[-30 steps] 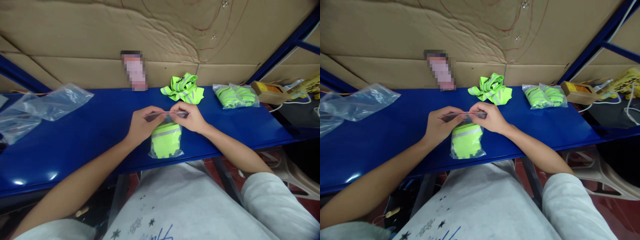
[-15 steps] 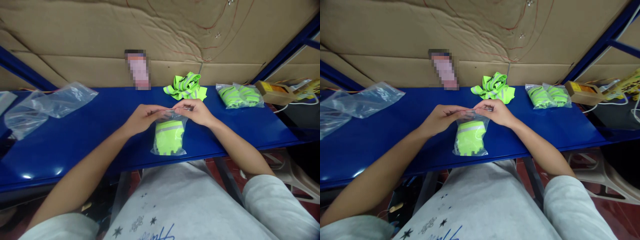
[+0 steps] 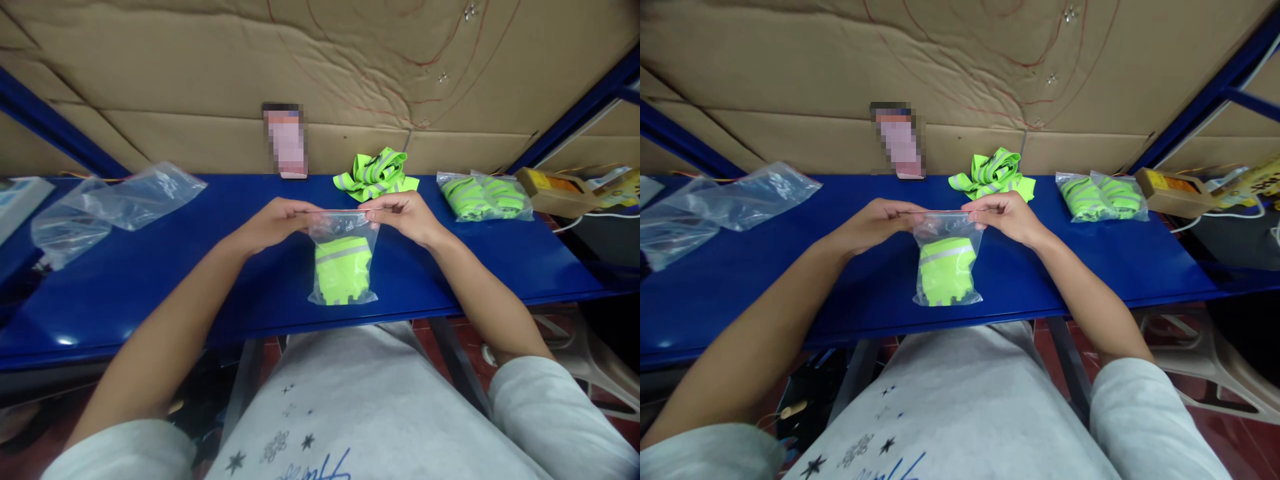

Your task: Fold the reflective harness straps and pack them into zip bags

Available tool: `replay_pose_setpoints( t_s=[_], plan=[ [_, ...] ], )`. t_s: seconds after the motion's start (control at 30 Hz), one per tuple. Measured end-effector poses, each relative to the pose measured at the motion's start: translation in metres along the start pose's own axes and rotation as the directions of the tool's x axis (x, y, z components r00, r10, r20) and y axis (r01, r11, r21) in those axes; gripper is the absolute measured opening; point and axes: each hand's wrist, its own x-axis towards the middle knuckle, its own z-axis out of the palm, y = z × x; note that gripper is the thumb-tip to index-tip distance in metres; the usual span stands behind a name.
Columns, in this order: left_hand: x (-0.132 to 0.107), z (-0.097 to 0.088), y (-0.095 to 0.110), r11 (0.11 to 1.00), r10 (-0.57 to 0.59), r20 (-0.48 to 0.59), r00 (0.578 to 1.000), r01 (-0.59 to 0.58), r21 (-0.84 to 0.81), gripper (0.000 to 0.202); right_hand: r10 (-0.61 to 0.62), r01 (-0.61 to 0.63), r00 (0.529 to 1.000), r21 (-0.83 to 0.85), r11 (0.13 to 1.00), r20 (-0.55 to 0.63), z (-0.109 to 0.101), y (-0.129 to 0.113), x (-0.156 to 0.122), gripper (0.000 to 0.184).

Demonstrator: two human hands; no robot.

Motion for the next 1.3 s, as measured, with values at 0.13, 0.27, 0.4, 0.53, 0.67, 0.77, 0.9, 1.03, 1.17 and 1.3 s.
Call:
replay_pose_setpoints(
  t_s=[0.13, 0.27, 0.4, 0.53, 0.67, 0.77, 0.9, 1.03, 1.17, 1.3],
  plan=[
    [0.005, -0.005, -0.009, 0.991, 0.085, -0.108, 0.991, -0.072, 0.116, 0.041, 0.055, -0.055, 0.998, -0.023, 0.998, -0.028, -0.011, 0.009, 0.006, 0.046],
    [0.007, -0.004, -0.016, 0.973, 0.148, -0.092, 0.985, -0.128, 0.189, 0.037, 0.034, -0.043, 0.997, -0.158, 0.987, -0.064, -0.015, 0.020, 0.011, 0.054],
    [0.008, -0.001, -0.021, 0.973, 0.151, -0.123, 0.981, -0.125, 0.194, 0.040, -0.120, 0.099, 0.992, -0.325, 0.941, -0.043, -0.010, 0.022, 0.009, 0.055],
    [0.009, 0.006, -0.019, 0.993, 0.079, -0.161, 0.984, -0.064, 0.097, 0.042, -0.141, 0.115, 0.989, -0.420, 0.900, -0.033, -0.006, 0.019, 0.006, 0.056],
    [0.007, 0.010, -0.013, 1.000, -0.003, -0.204, 0.979, -0.001, -0.023, 0.043, -0.108, 0.074, 0.990, -0.305, 0.950, -0.093, -0.004, 0.019, 0.008, 0.061],
    [0.005, 0.010, -0.012, 0.996, 0.015, -0.217, 0.976, -0.035, -0.087, 0.040, -0.038, 0.014, 0.988, -0.158, 0.987, -0.149, -0.002, 0.018, 0.010, 0.063],
    [0.005, 0.013, -0.013, 0.971, 0.045, -0.262, 0.964, -0.104, -0.214, 0.036, 0.158, -0.158, 0.987, 0.039, 0.987, -0.009, 0.007, 0.015, 0.005, 0.067],
    [0.004, 0.018, -0.013, 0.931, 0.053, -0.355, 0.933, -0.175, -0.320, 0.036, 0.269, -0.297, 0.922, 0.065, 0.953, 0.279, 0.023, 0.019, -0.001, 0.073],
    [0.003, 0.022, -0.008, 0.925, 0.037, -0.378, 0.925, -0.175, -0.337, 0.037, 0.275, -0.305, 0.925, 0.080, 0.949, 0.261, 0.028, 0.022, -0.003, 0.077],
    [0.003, 0.024, 0.000, 0.929, 0.054, -0.399, 0.916, -0.192, -0.315, 0.046, 0.205, -0.205, 0.979, -0.030, 0.978, 0.003, 0.010, 0.001, -0.005, 0.072]
  ],
)
